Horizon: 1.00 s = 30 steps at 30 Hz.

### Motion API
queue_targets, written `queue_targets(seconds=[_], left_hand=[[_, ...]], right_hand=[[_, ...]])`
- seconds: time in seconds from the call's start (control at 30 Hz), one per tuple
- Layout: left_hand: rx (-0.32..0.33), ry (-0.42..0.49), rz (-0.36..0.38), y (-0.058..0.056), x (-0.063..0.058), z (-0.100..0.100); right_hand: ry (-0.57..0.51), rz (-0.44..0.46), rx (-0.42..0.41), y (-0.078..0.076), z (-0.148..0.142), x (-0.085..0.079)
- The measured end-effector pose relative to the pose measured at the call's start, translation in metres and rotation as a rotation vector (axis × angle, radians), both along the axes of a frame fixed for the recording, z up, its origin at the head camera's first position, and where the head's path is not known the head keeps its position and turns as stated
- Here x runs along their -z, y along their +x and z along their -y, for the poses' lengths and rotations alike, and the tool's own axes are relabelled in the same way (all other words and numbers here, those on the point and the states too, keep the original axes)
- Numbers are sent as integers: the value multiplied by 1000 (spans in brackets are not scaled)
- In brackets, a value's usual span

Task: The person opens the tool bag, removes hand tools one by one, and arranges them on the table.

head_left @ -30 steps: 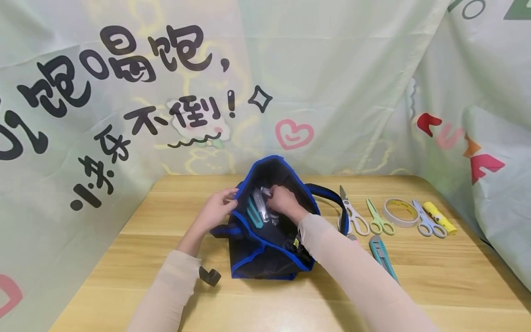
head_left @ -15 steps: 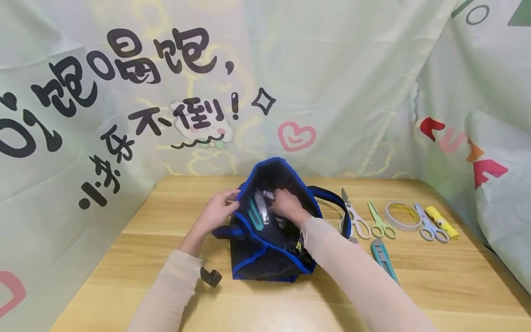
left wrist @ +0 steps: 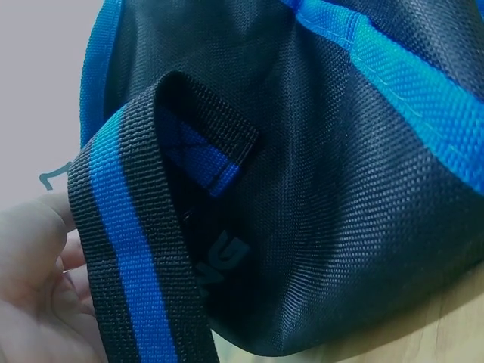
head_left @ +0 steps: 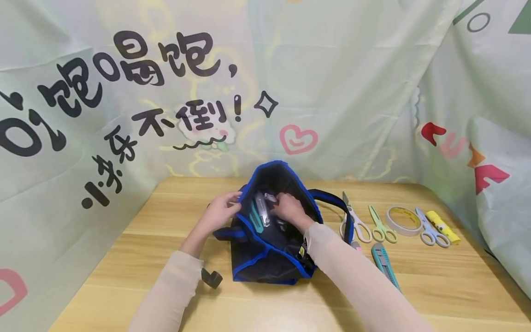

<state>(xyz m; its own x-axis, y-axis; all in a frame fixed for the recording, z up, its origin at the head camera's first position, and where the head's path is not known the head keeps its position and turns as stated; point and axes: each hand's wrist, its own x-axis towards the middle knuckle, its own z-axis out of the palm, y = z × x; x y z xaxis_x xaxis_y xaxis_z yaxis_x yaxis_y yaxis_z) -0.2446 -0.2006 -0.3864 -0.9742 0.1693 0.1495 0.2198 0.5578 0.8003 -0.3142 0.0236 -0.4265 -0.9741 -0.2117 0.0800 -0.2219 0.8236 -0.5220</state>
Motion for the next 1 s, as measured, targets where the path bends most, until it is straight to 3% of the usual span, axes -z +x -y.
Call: queue_targets(seconds=[0.33, 0.6, 0.7, 1.0], left_hand=[[-3, -7, -7, 2, 0, -2], [-1, 6, -7, 2, 1, -2], [-1, 7, -10, 1, 2, -1], [2, 15, -2, -1, 4, 1]], right_hand=[[-139, 20, 61, 4, -4, 10], [-235, 78, 25, 3, -11, 8], [-349, 152, -16, 3, -15, 6], [-818, 511, -144, 6, -25, -5]])
